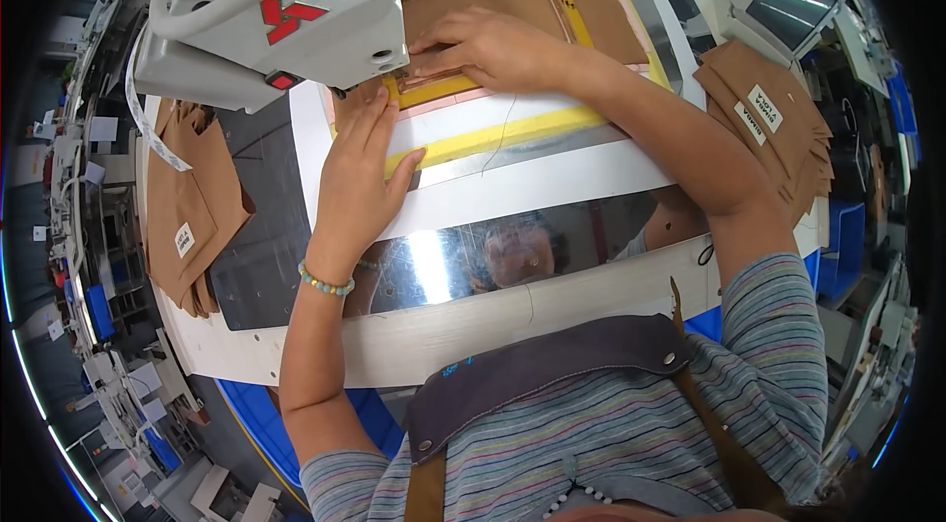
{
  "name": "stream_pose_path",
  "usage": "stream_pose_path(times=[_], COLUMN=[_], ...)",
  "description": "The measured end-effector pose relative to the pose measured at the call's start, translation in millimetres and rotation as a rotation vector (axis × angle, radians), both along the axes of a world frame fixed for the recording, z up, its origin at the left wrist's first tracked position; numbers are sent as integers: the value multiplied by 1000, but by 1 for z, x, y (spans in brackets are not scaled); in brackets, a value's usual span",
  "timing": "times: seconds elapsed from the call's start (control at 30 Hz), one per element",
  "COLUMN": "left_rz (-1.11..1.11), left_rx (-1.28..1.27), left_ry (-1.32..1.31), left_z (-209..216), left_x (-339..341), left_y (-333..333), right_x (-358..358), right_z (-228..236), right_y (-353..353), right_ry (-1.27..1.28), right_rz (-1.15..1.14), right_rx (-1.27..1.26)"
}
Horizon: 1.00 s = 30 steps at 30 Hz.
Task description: Preparing leather bag components by trimming threads and positioning them into an industrial sewing machine frame.
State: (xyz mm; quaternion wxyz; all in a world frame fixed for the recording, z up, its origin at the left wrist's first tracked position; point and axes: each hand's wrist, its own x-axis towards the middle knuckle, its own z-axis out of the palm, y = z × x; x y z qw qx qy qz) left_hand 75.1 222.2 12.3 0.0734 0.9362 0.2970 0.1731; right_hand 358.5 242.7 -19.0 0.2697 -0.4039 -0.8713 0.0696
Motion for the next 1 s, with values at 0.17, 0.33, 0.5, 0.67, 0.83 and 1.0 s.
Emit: stream_pose_path(times=[0.17,0.33,0.5,0.67,0.83,1.0], left_rz=[-5,199,347,85,140,142], left_rx=[-2,-227,-457,-288,-175,-223], left_ry=[-11,-138,-1065,-1120,-987,-1004], left_z=[2,2,-1,31,29,26], left_x=[1,-14,-35,-9,-14,-15], left_y=[5,9,32,33,55,56], right_x=[1,-2,-4,2,-2,-2], right_z=[-1,-7,8,-4,8,12], right_y=[6,12,0,5,3,-11], right_ry=[15,-4,-21,-6,-55,-64], right_rz=[23,9,-20,-5,38,71], right_rx=[35,66,-21,66,11,9])
